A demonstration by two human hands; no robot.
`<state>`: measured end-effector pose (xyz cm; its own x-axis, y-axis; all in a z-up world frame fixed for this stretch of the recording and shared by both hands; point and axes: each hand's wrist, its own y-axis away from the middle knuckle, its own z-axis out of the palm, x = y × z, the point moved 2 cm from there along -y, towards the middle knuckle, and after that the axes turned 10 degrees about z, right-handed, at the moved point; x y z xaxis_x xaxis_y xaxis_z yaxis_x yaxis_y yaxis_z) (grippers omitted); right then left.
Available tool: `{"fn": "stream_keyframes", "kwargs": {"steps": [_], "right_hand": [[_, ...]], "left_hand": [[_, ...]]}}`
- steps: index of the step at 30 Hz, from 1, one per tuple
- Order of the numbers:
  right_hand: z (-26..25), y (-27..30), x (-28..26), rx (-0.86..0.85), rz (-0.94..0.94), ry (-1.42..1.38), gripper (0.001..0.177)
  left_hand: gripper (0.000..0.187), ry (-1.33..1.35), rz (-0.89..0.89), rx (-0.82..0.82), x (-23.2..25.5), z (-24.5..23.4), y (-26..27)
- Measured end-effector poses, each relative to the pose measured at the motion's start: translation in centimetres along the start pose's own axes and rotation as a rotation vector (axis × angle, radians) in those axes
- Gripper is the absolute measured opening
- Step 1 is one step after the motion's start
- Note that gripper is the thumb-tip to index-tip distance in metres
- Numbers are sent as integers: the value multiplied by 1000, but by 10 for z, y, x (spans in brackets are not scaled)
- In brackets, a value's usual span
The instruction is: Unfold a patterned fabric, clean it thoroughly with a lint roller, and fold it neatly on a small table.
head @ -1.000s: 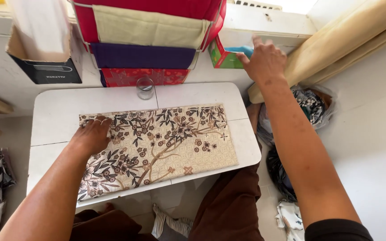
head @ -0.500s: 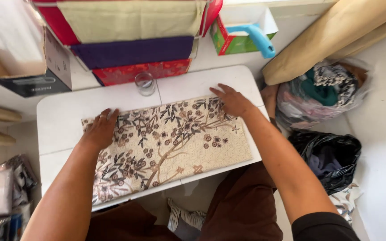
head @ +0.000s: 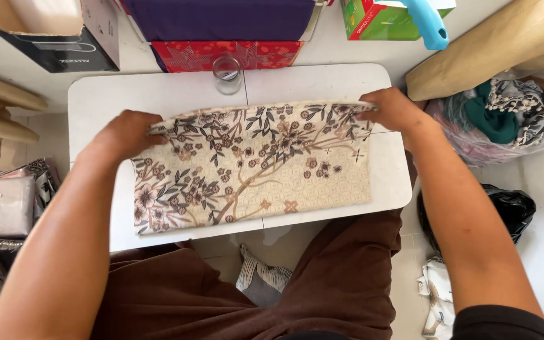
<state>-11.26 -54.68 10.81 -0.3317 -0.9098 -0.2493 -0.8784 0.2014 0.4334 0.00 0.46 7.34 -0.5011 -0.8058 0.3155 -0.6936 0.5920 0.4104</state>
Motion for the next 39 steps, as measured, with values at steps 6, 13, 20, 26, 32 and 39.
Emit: {"fn": "stream_keyframes", "kwargs": {"steps": [6, 13, 20, 26, 32, 39], "right_hand": [[-53, 75, -25, 442, -412, -47, 20], [-39, 145, -23, 786, -532, -26, 26], [106, 145, 38, 494, -538, -5, 43], [127, 164, 37, 232, -372, 16, 30], [115, 158, 0, 371, -289, 112, 29], [144, 146, -43, 241, -168, 238, 76]], "left_hand": [[50, -8, -39, 236, 48, -68, 71], [16, -659, 232, 644, 39, -40, 126], [26, -565, 546, 451, -18, 155, 79], [63, -208, 204, -191, 46, 90, 134], [23, -188, 118, 19, 0, 104, 95], [110, -161, 84, -25, 33, 80, 116]]}}
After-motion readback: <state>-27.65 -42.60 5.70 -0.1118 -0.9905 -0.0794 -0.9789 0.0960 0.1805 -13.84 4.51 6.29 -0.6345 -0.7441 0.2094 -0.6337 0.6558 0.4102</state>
